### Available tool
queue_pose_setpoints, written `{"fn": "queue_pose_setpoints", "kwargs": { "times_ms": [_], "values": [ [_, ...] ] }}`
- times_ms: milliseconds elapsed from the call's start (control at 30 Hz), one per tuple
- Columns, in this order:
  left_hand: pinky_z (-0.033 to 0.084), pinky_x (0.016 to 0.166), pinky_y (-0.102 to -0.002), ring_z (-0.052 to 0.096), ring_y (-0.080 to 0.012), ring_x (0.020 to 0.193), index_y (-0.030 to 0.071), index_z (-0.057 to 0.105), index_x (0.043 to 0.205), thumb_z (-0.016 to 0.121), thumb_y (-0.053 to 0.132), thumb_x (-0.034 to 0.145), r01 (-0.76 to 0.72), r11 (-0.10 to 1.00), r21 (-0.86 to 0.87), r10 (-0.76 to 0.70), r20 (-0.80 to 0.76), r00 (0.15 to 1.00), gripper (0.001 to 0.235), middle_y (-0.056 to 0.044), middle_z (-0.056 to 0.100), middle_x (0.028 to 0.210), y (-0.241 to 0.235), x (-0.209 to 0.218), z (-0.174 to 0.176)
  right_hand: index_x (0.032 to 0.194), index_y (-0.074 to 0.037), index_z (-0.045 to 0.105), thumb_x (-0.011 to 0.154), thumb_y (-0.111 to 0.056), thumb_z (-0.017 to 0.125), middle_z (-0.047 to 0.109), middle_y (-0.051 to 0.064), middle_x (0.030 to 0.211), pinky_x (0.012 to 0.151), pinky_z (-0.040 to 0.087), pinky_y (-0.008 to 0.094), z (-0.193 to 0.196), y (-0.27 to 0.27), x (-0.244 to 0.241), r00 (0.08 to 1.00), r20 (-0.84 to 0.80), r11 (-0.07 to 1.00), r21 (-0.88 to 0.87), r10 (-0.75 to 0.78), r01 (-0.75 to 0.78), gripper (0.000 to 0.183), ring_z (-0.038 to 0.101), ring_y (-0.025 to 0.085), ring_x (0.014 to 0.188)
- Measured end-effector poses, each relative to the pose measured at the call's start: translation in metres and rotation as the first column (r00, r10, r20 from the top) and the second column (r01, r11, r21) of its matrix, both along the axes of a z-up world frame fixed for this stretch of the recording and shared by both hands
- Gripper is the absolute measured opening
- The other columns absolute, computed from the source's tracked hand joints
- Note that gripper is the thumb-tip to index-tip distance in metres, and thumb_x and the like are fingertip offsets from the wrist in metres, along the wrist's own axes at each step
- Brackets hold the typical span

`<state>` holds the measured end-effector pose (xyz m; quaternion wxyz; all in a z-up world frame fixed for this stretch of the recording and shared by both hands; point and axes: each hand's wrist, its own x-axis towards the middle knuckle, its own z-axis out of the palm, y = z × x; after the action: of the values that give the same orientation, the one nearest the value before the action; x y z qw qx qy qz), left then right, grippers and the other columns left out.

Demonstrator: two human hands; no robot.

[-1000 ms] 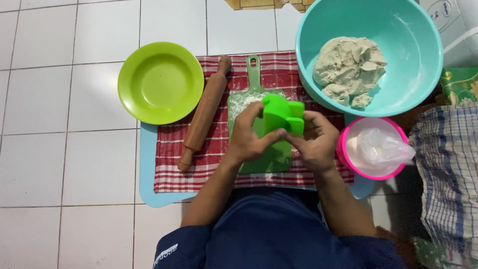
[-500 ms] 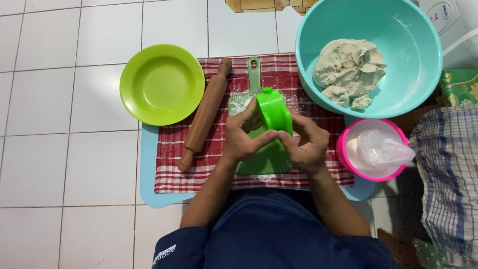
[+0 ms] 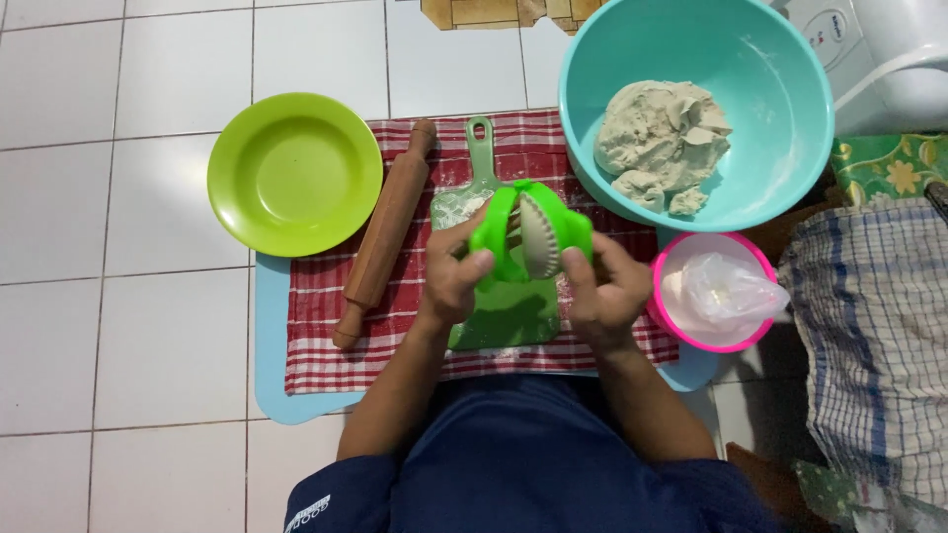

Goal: Using a plastic mold to shape dough into specific forms, likely for dumplings or pastries.

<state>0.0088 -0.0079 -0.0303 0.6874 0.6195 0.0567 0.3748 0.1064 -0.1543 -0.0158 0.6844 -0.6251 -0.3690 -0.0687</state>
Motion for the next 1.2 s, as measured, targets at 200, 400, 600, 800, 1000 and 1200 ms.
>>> {"fn": "queue_pose_setpoints", "kwargs": {
  "times_ms": [200,400,600,800,1000,1200],
  "values": [
    [0.047,0.057,-0.027,0.052,-0.0088,0.056,0.003,0.078,0.085,0.060,0.023,0.100,-0.162,0.987,-0.009,0.160,-0.095,0.982,0.031,-0.005,0.062,0.055,0.026,-0.002,-0.069,0.111,0.013,0.066,0.099,-0.007,0.053,0.071,0.024,0.089,0.085,0.062,0.048,-0.025,0.006,0.022,0.764,-0.564,0.927,0.356,0.315,-0.120,0.026,0.074,0.030,0.086],
    [0.052,0.063,-0.027,0.056,-0.0114,0.057,0.003,0.071,0.076,0.060,0.021,0.106,-0.122,0.960,-0.250,0.113,-0.051,0.992,0.037,-0.008,0.060,0.056,0.017,0.000,-0.057,0.130,-0.002,0.065,0.108,-0.033,0.048,0.075,0.016,0.120,0.104,0.061,0.047,0.013,0.019,0.007,0.515,-0.604,0.782,0.568,0.608,-0.256,0.042,0.073,0.027,0.113],
    [0.058,0.076,-0.037,0.058,-0.0116,0.078,0.000,0.077,0.095,0.067,0.015,0.101,-0.063,0.989,-0.134,0.055,-0.062,0.997,0.020,-0.007,0.068,0.073,-0.002,-0.015,0.010,0.145,0.000,0.043,0.084,0.004,0.079,0.064,0.017,0.134,0.105,0.060,0.049,-0.010,0.024,-0.010,0.752,-0.517,0.911,0.293,0.408,-0.292,0.071,0.063,0.026,0.123],
    [0.065,0.076,-0.029,0.074,-0.0165,0.090,-0.007,0.047,0.146,0.059,0.047,0.094,0.143,0.894,-0.424,-0.169,-0.024,0.985,0.076,-0.014,0.075,0.104,0.029,-0.025,-0.002,0.145,0.007,0.053,0.072,-0.005,0.090,0.070,0.022,0.119,0.085,0.064,0.042,0.006,-0.004,0.014,0.734,-0.504,0.846,-0.010,0.456,-0.533,0.083,0.070,0.024,0.105],
    [0.052,0.047,-0.029,0.059,-0.0147,0.047,0.000,0.075,0.084,0.067,0.030,0.098,0.177,0.965,-0.196,-0.240,-0.377,0.894,0.034,-0.010,0.063,0.058,0.051,-0.025,-0.046,0.139,0.013,0.058,0.077,0.006,0.084,0.073,0.022,0.083,0.061,0.064,0.037,-0.028,-0.021,0.039,0.713,-0.468,0.782,-0.072,0.522,-0.619,0.068,0.072,0.021,0.068],
    [0.040,0.051,-0.023,0.046,-0.0060,0.053,0.010,0.064,0.064,0.058,0.025,0.107,0.083,0.988,0.132,-0.036,-0.324,0.945,0.046,-0.001,0.051,0.046,0.036,-0.034,0.020,0.124,0.013,0.068,0.093,0.000,0.077,0.070,0.027,0.094,0.072,0.060,0.042,0.018,-0.003,0.018,0.977,-0.058,0.964,-0.161,0.204,-0.211,0.035,0.071,0.033,0.082]
  ]
}}
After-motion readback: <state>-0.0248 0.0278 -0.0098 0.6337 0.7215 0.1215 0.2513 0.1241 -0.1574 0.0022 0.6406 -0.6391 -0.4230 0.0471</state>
